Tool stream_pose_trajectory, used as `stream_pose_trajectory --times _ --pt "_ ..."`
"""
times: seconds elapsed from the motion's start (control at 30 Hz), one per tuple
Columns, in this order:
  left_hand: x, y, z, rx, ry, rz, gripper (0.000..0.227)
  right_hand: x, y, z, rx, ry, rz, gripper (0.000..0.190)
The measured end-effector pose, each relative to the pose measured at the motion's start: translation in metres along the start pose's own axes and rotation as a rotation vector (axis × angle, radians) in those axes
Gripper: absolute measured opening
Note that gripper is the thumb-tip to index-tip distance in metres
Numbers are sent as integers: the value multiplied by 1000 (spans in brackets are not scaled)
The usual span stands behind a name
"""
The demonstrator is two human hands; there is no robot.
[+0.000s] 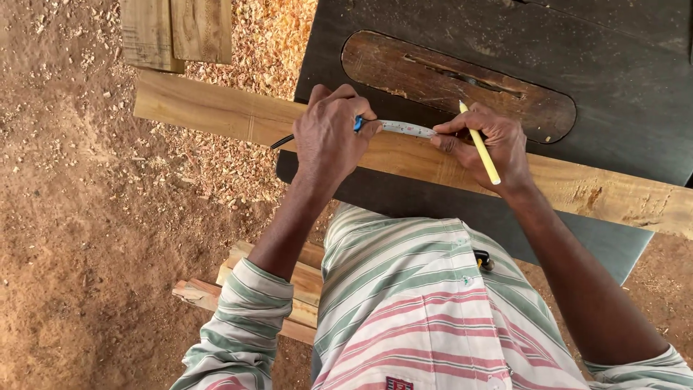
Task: Measure several pieces of wood using a tape measure and mark cut lines with a pencil and try square on a workbench.
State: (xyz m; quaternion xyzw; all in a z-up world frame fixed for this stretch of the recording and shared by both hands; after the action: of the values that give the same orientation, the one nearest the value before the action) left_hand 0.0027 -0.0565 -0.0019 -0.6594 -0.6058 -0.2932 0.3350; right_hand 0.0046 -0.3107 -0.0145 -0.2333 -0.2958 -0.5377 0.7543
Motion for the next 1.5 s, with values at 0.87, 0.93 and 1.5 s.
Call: stream_pose_trajectory --times 0.87,0.93,1.5 --pt "0 -1 2 -47 6 -20 19 -32 7 30 377 -136 -41 15" --pt "0 -1 3 -54 7 -22 19 -34 7 30 385 -137 -30 15" --pt "0 -1 5 -73 -18 -29 18 -33 9 33 327 -137 -30 14"
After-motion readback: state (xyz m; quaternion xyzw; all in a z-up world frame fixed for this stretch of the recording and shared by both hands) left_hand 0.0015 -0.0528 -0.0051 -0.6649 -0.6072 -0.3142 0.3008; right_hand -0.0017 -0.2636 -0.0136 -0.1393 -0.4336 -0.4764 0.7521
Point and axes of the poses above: each hand's wrist, its own y-axis towards the middle knuckle, its own x-axis out of the back of the hand, z = x × y, the point moved 2 cm from there along y, towards the middle knuckle, and after that the axes turned 4 degrees about -y, right-handed, at the moved point
